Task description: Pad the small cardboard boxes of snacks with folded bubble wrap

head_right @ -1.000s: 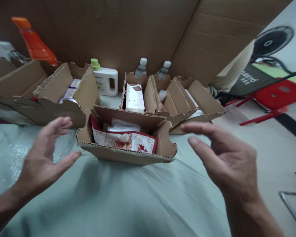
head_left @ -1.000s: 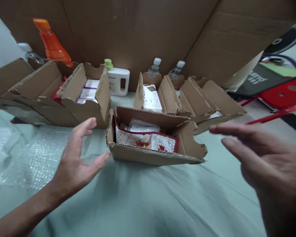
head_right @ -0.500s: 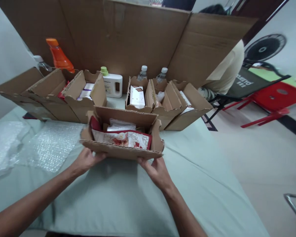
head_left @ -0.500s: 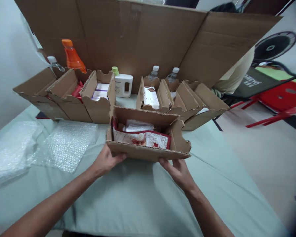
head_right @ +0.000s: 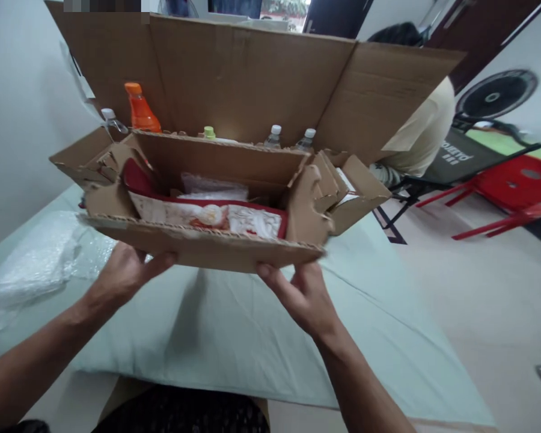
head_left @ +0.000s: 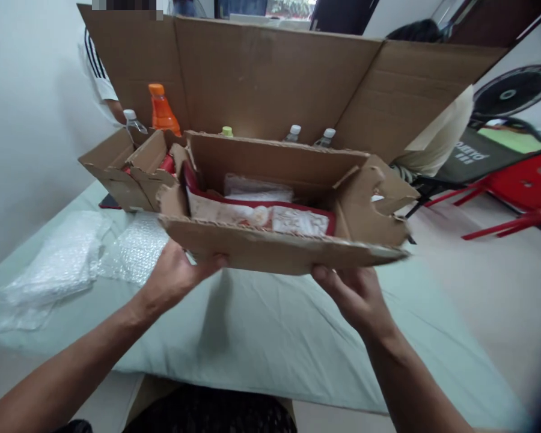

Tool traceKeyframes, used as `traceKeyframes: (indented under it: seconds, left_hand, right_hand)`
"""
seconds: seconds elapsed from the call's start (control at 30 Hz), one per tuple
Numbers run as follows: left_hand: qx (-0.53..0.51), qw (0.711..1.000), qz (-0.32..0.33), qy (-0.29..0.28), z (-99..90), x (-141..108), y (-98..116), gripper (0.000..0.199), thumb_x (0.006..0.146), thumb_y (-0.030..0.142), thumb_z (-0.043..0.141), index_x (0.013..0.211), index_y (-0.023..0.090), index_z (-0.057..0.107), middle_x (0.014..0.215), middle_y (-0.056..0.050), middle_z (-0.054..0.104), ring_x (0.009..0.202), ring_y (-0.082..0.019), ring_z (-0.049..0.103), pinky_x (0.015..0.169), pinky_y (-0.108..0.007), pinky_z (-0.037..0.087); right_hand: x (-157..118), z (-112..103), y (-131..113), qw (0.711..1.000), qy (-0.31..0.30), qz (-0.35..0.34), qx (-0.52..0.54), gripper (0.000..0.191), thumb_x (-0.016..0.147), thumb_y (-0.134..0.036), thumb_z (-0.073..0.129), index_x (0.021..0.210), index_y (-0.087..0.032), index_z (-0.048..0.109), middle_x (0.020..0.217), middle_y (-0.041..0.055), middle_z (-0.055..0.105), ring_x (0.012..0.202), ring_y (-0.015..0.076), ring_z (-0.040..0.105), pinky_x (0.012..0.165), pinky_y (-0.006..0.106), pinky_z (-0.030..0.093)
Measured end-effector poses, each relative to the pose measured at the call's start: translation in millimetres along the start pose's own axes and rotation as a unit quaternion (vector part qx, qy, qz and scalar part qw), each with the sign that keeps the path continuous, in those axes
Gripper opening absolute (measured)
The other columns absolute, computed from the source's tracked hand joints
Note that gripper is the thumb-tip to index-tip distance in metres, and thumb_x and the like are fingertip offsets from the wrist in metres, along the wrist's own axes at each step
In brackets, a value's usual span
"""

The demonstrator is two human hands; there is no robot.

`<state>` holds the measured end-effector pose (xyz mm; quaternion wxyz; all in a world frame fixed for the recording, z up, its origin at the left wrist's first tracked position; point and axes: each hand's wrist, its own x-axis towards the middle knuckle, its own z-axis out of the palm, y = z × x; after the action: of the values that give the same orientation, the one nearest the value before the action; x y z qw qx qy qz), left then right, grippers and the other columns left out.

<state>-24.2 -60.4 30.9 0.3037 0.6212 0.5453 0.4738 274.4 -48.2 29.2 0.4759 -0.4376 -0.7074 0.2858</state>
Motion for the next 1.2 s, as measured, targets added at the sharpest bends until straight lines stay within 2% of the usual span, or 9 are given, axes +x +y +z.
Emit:
traceKeyframes:
  seconds: [0.17, 0.27, 0.4, 0.57, 0.7, 0.8, 0.9, 1.0, 1.2]
  left_hand:
    - [0.003, 0.999, 0.003, 0.037, -6.8, -11.0, 4.3, 0.058, 0.076, 0.057, 0.080, 0.118, 0.018, 0.067, 0.127, -0.013, 0.072, 0.128, -0.036, 0.062, 0.114, -0.052, 0.048]
    - [-0.029, 0.999, 0.001, 0.027, 8.6, -26.8, -1.6, 0.072, 0.078, 0.051, 0.080, 0.139, 0.020, 0.057, 0.143, -0.015, 0.063, 0.136, -0.036, 0.056, 0.118, -0.054, 0.044]
    - [-0.065, 0.996, -0.033, 0.053, 39.9, -70.3, -29.9, 0.091, 0.082, 0.045, 0.078, 0.159, 0.023, 0.035, 0.162, -0.018, 0.043, 0.154, -0.039, 0.036, 0.127, -0.061, 0.029]
    - [-0.116, 0.987, -0.097, 0.059, 78.5, -136.5, -57.6, 0.097, 0.086, 0.034, 0.072, 0.166, 0.029, 0.017, 0.173, -0.014, 0.022, 0.160, -0.040, 0.021, 0.130, -0.066, 0.016]
    - [-0.120, 0.983, -0.124, 0.056, 86.7, -161.8, -67.3, 0.093, 0.086, 0.030, 0.069, 0.165, 0.030, 0.020, 0.171, -0.013, 0.027, 0.159, -0.040, 0.025, 0.130, -0.065, 0.018]
    - [-0.119, 0.979, -0.143, 0.085, 75.4, -158.2, -81.0, 0.081, 0.087, 0.030, 0.068, 0.160, 0.029, 0.032, 0.162, -0.014, 0.042, 0.145, -0.036, 0.048, 0.120, -0.057, 0.040]
    - [-0.137, 0.962, -0.196, 0.129, 64.2, -138.2, -95.7, 0.075, 0.087, 0.035, 0.070, 0.155, 0.027, 0.037, 0.139, -0.014, 0.059, 0.107, -0.025, 0.068, 0.089, -0.041, 0.059]
    - [-0.194, 0.953, -0.214, 0.085, 65.1, -113.3, -98.8, 0.075, 0.084, 0.040, 0.076, 0.148, 0.024, 0.040, 0.113, -0.007, 0.067, 0.084, -0.018, 0.068, 0.077, -0.033, 0.059]
    - [-0.237, 0.946, -0.205, 0.086, 83.3, -91.7, -88.4, 0.058, 0.087, 0.045, 0.074, 0.133, 0.024, 0.045, 0.111, -0.005, 0.069, 0.085, -0.017, 0.070, 0.082, -0.032, 0.060]
  right_hand:
    - [7.3, 11.1, -1.2, 1.000, -0.007, 0.007, 0.022, 0.041, 0.086, -0.056, 0.077, 0.111, -0.024, 0.075, 0.109, 0.0075, 0.077, 0.111, 0.0317, 0.069, 0.108, 0.051, 0.052]
    - [-5.4, 2.7, 13.2, 0.998, -0.018, 0.057, 0.033, 0.048, 0.081, -0.055, 0.081, 0.118, -0.025, 0.073, 0.114, 0.0079, 0.077, 0.118, 0.0328, 0.068, 0.111, 0.053, 0.050]
    - [-10.5, -3.8, 44.1, 0.982, -0.062, 0.141, 0.109, 0.073, 0.069, -0.059, 0.088, 0.131, -0.027, 0.068, 0.123, 0.0093, 0.076, 0.128, 0.0355, 0.064, 0.114, 0.055, 0.048]
    - [28.6, 15.7, 92.0, 0.948, -0.133, 0.185, 0.222, 0.082, 0.046, -0.061, 0.094, 0.116, -0.024, 0.074, 0.116, 0.0097, 0.079, 0.115, 0.0393, 0.070, 0.102, 0.058, 0.054]
    - [57.2, 40.8, 109.3, 0.937, -0.139, 0.186, 0.261, 0.074, 0.048, -0.051, 0.091, 0.113, -0.024, 0.073, 0.122, 0.0088, 0.077, 0.120, 0.0381, 0.068, 0.106, 0.057, 0.051]
    - [60.3, 50.8, 108.0, 0.940, -0.120, 0.185, 0.259, 0.070, 0.056, -0.041, 0.083, 0.123, -0.025, 0.068, 0.135, 0.0061, 0.073, 0.131, 0.0348, 0.062, 0.115, 0.055, 0.044]
    - [57.0, 55.4, 100.5, 0.950, -0.127, 0.168, 0.229, 0.065, 0.069, -0.033, 0.074, 0.132, -0.026, 0.063, 0.146, 0.0036, 0.065, 0.141, 0.0298, 0.054, 0.121, 0.052, 0.038]
    - [60.9, 63.7, 91.4, 0.962, -0.113, 0.144, 0.202, 0.066, 0.076, -0.028, 0.068, 0.141, -0.028, 0.057, 0.150, 0.0026, 0.062, 0.143, 0.0273, 0.052, 0.124, 0.051, 0.036]
    - [72.5, 90.9, 82.3, 0.976, -0.057, 0.115, 0.177, 0.069, 0.087, -0.032, 0.059, 0.154, -0.025, 0.047, 0.160, 0.0033, 0.052, 0.148, 0.0237, 0.046, 0.127, 0.048, 0.033]
